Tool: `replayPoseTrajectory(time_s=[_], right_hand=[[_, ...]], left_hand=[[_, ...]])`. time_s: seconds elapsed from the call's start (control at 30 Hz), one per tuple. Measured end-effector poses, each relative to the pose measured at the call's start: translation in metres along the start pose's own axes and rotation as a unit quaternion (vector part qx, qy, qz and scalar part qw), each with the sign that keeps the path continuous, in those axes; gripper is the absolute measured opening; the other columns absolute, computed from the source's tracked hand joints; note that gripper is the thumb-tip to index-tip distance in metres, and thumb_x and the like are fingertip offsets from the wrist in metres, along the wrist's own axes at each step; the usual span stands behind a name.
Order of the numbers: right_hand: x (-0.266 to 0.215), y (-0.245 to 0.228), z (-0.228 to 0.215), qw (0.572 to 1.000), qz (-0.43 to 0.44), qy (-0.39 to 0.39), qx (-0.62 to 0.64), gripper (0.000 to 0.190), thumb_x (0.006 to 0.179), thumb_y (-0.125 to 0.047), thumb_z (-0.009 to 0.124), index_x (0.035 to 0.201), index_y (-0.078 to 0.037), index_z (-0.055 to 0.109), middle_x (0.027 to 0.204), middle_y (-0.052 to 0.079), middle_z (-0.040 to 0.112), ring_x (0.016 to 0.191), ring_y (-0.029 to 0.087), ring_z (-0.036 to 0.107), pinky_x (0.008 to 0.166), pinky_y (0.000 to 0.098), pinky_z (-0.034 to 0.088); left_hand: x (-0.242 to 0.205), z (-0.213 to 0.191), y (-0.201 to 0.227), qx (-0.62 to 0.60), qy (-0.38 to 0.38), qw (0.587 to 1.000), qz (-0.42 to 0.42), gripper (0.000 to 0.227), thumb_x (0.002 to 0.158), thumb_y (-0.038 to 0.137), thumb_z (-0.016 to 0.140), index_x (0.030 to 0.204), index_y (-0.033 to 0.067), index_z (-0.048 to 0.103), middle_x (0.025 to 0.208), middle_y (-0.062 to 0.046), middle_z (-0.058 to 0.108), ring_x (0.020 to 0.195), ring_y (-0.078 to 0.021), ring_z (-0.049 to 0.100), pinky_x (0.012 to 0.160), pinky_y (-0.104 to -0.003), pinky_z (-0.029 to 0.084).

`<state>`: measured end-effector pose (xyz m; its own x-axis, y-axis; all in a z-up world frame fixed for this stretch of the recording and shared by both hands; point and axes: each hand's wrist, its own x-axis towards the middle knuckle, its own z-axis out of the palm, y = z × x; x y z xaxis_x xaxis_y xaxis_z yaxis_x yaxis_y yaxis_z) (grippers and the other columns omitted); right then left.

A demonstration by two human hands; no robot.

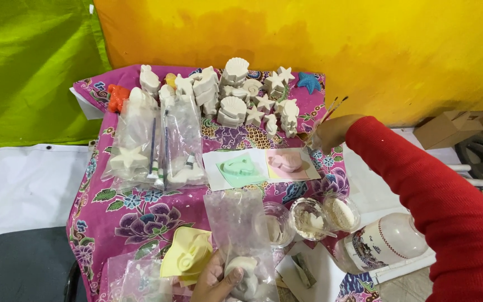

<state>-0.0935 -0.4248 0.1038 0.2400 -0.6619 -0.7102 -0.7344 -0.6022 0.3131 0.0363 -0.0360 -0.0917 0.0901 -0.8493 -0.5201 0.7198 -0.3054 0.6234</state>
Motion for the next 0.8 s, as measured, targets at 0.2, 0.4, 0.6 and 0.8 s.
replayPoseTrajectory(time_s=[0.2,0.4,0.6,0.8], right_hand=[[0.009,-0.001,0.002,0.996,-0.009,-0.011,-0.085,0.053,0.095,-0.014,0.061,0.147,-0.021,0.053,0.151,0.000,0.057,0.138,0.021,0.056,0.107,0.0361,0.053],[0.044,0.016,0.016,0.993,-0.061,0.009,-0.106,0.050,0.094,-0.011,0.059,0.144,-0.021,0.058,0.146,0.000,0.060,0.132,0.020,0.059,0.105,0.0362,0.054],[0.052,0.020,0.019,0.973,-0.109,-0.019,-0.203,0.065,0.096,0.001,0.043,0.156,-0.024,0.039,0.167,-0.003,0.029,0.156,0.021,0.025,0.125,0.0424,0.033],[0.006,-0.004,0.013,0.994,0.017,0.107,-0.026,0.029,0.097,-0.025,0.063,0.123,-0.027,0.075,0.127,-0.011,0.072,0.119,0.014,0.055,0.101,0.0460,0.026]], left_hand=[[0.007,-0.007,-0.009,-0.004,-0.008,1.000,0.026,0.083,0.077,0.012,0.078,0.154,0.0141,0.048,0.126,-0.023,0.077,0.105,-0.0332,0.074,0.081,-0.041,0.062],[0.001,-0.001,-0.002,-0.054,-0.039,0.998,0.016,0.084,0.081,0.008,0.072,0.157,0.0179,0.039,0.133,-0.026,0.070,0.106,-0.0391,0.071,0.073,-0.049,0.066],[0.004,-0.001,-0.004,-0.103,-0.063,0.993,0.003,0.086,0.080,0.003,0.071,0.157,0.0154,0.036,0.137,-0.031,0.064,0.107,-0.0498,0.071,0.062,-0.057,0.066],[-0.003,0.002,0.006,-0.097,-0.077,0.992,0.017,0.083,0.081,0.007,0.071,0.156,0.0176,0.039,0.141,-0.030,0.063,0.099,-0.0550,0.075,0.055,-0.056,0.066]])
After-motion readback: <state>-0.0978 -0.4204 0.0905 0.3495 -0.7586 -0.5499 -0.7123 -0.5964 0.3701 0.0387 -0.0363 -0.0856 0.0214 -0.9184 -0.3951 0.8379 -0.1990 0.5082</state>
